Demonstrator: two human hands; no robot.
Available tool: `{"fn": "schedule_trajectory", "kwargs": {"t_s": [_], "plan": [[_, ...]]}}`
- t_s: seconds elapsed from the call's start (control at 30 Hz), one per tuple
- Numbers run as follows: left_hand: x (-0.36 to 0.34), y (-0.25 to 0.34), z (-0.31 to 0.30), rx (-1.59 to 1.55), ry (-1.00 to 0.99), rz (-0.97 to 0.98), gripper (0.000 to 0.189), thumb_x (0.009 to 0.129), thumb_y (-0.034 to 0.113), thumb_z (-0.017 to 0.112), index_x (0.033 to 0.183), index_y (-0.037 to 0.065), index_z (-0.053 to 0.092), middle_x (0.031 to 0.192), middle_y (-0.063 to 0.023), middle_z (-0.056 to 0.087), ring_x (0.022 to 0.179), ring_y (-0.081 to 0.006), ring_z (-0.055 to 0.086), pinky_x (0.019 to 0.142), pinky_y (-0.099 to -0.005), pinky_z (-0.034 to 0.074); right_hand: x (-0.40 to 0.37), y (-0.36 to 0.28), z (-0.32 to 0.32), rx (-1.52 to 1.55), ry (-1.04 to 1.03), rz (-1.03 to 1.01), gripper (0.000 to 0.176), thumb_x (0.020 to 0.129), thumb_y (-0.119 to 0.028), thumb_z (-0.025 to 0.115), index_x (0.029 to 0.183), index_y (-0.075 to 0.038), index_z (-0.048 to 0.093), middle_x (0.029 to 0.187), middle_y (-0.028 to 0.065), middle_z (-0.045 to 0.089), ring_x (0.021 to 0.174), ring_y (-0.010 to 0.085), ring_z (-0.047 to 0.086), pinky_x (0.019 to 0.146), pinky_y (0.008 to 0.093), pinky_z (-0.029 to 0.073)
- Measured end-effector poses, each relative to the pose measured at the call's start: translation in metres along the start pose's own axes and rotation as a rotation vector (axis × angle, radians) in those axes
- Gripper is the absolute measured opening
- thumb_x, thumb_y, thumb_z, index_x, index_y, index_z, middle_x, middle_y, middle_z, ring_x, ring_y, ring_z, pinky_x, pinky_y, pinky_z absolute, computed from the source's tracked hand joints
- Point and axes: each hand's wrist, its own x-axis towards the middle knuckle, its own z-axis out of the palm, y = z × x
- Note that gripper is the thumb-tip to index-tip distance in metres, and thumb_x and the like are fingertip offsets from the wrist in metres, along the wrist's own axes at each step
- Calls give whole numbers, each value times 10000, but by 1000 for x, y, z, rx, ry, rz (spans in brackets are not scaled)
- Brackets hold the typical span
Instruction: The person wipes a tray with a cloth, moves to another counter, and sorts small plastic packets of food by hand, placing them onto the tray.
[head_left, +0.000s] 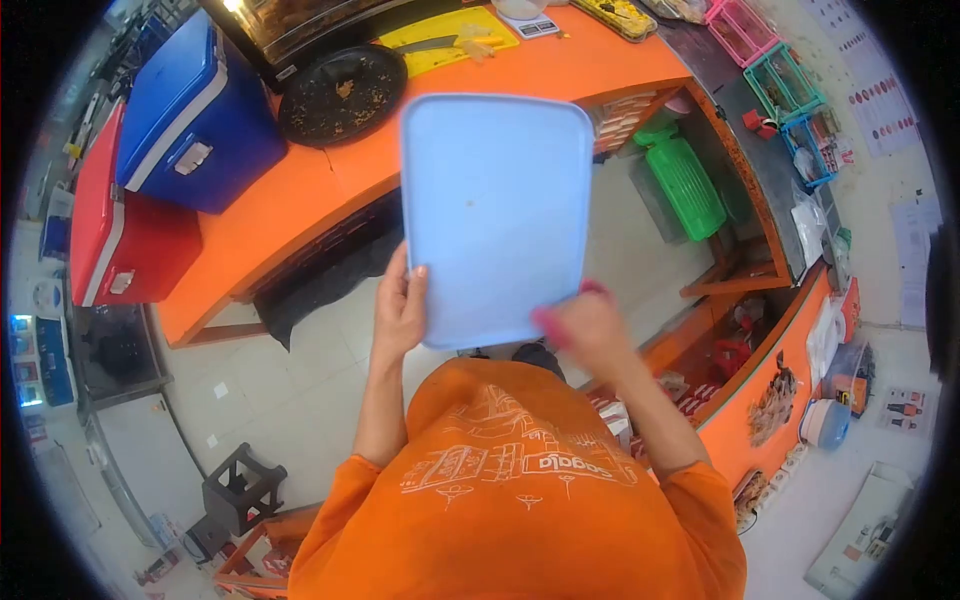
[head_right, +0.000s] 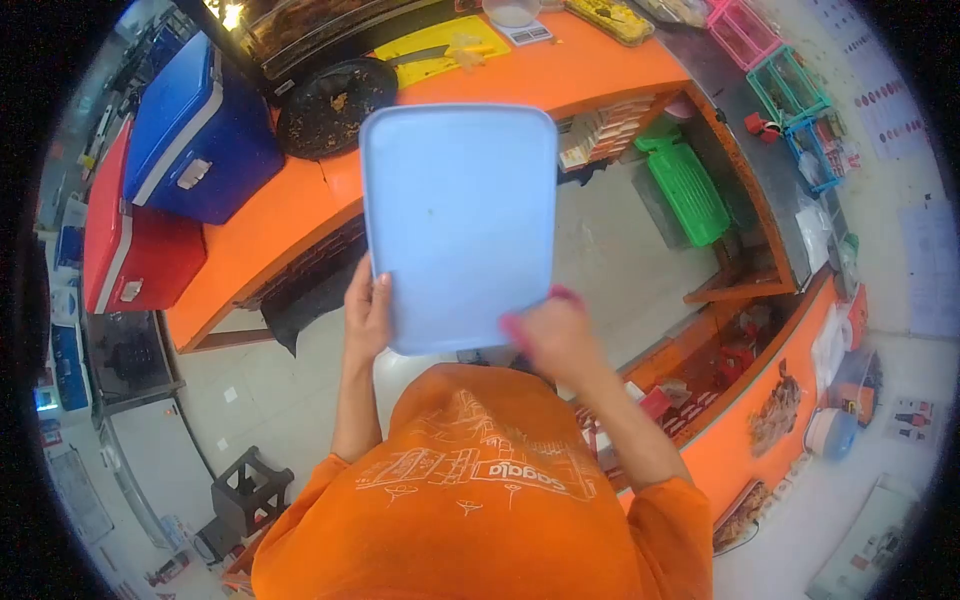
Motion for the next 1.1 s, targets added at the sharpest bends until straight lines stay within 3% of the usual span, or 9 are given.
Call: {"fn": "schedule_trajectory", "kwargs": {"t_s": [0.07, 0.2, 0.27, 0.33, 0.4, 0.57, 0.6, 0.73, 1.1], "plan": [[8, 9, -12, 332, 124, 191, 416, 1055, 135, 469, 1433, -39, 458, 1169, -89, 672, 1033, -105, 604, 909, -252, 475, -4, -2, -44, 1037, 434, 740, 209, 971, -143, 600, 1132, -55, 701, 849, 91, 709, 818, 146, 685, 767, 319, 550], [14, 35, -20, 678, 174, 73, 436, 1039, 149, 498, 1429, -42, 458, 1011, -159, 708, 892, -119, 644, 809, -264, 507, -8, 30, -41, 722, 871, 815, 234, 1019, -154, 546, 1147, -24, 693, 887, 71, 709, 817, 112, 674, 729, 286, 542], [18, 28, -20, 699, 139, 66, 449, 1033, 146, 506, 1434, -48, 452, 1006, -191, 710, 880, -134, 654, 793, -275, 512, -27, 65, -5, 1187, 681, 858, 273, 1011, -156, 566, 1197, 23, 656, 925, 71, 717, 827, 147, 681, 753, 290, 540], [18, 13, -19, 650, 195, 217, 458, 1038, 163, 505, 1435, -57, 447, 1004, -191, 719, 885, -156, 672, 796, -281, 522, -25, 52, -19, 1262, 802, 815, 286, 1005, -137, 563, 1218, 42, 630, 981, 74, 713, 865, 157, 673, 801, 281, 529], [6, 12, -21, 567, 167, 60, 452, 1047, 160, 487, 1432, -73, 447, 1127, -194, 702, 1007, -194, 667, 891, -304, 509, -31, 21, -42, 1750, 884, 676, 289, 990, -147, 575, 1210, 33, 627, 1044, 89, 699, 927, 169, 655, 860, 298, 515], [-10, 12, -19, 436, 170, 65, 436, 1060, 142, 445, 1435, -80, 450, 1351, -169, 585, 1210, -218, 562, 1046, -328, 417, -53, -53, -95, 1477, 1338, 778, 481, 914, -304, 630, 1252, 25, 535, 1179, 165, 612, 1107, 306, 611, 937, 412, 520], [-13, 15, -18, 441, 173, 104, 433, 1062, 148, 442, 1431, -78, 454, 1335, -165, 594, 1197, -211, 565, 1038, -326, 423, -60, -57, -94, 1378, 1215, 317, 500, 928, -327, 595, 1254, 45, 520, 1128, 193, 616, 992, 305, 635, 872, 393, 539], [-25, 33, -17, 379, 181, 54, 443, 1072, 174, 453, 1437, -78, 450, 1360, -143, 563, 1215, -185, 536, 1051, -307, 397, -61, -72, -80, 1249, 1159, 392, 449, 909, -270, 611, 1225, 43, 545, 1115, 189, 626, 984, 314, 633, 868, 400, 531], [-46, 69, -3, 261, 129, 169, 455, 1045, 166, 496, 1426, -80, 455, 1340, -165, 577, 1222, -204, 537, 1041, -324, 403, 74, -59, -104, 637, 1165, 80, 296, 839, -61, 667, 1118, 33, 638, 1066, 175, 663, 952, 346, 627, 853, 426, 500]]}}
